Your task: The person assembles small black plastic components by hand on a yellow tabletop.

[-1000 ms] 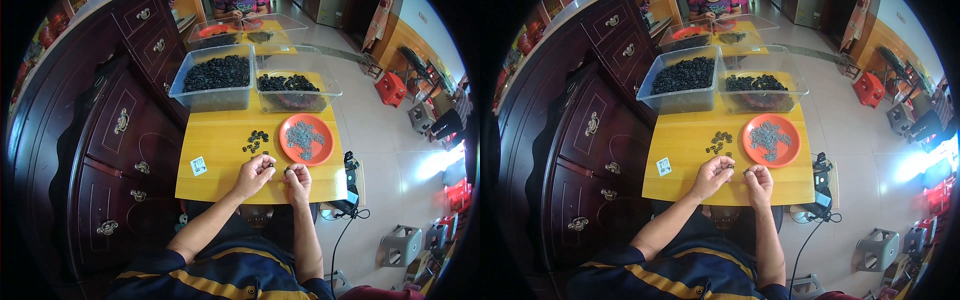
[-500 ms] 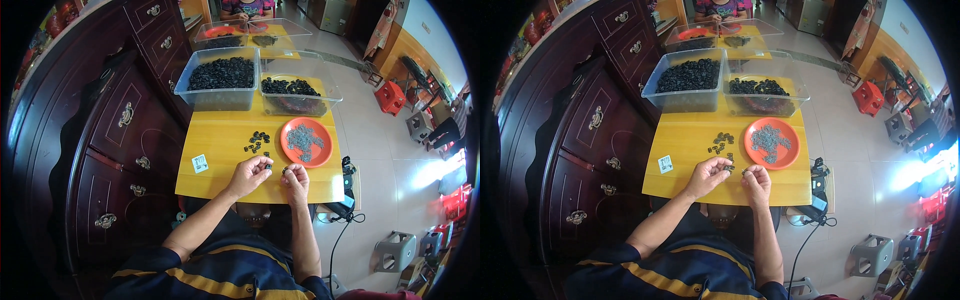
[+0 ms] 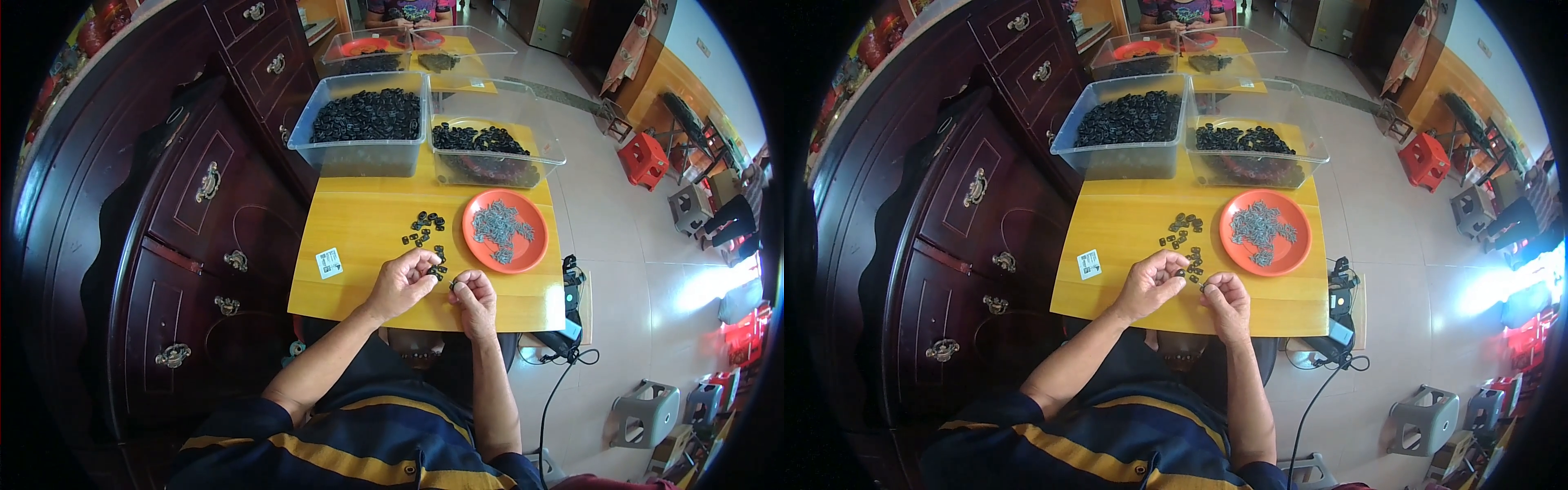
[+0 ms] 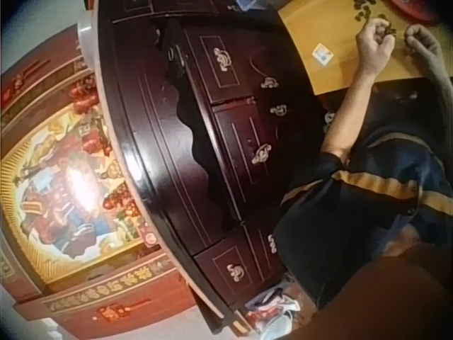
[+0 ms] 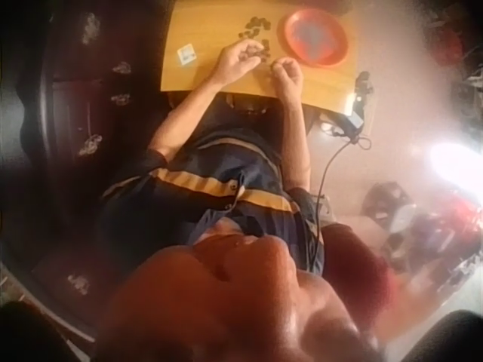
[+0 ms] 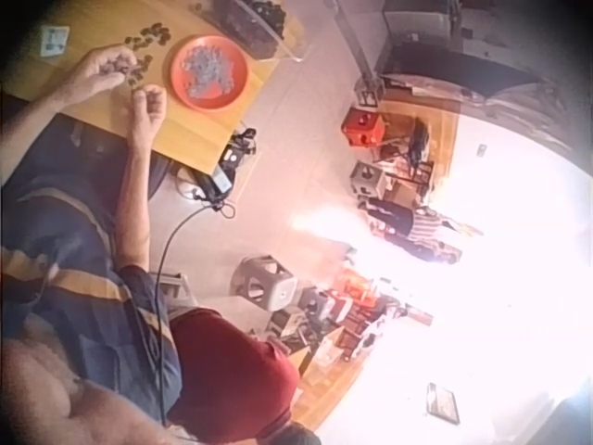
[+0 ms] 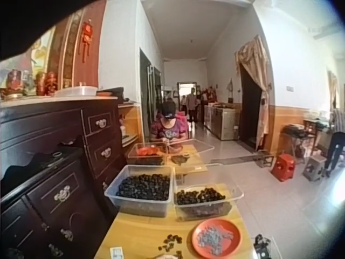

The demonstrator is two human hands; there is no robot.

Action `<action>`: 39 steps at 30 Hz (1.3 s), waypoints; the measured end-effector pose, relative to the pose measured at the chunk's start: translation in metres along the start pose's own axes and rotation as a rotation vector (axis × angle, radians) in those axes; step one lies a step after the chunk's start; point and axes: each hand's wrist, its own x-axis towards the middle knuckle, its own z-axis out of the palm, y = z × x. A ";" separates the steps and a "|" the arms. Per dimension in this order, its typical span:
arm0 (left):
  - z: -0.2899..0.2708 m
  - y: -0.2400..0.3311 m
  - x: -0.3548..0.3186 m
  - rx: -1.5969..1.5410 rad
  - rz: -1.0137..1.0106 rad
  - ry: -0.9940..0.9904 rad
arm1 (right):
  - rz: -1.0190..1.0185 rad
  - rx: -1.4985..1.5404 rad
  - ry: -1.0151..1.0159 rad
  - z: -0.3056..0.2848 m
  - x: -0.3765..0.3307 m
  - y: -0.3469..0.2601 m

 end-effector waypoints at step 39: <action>0.000 -0.015 -0.004 0.026 -0.008 -0.031 | 0.034 0.037 -0.028 -0.007 0.000 0.001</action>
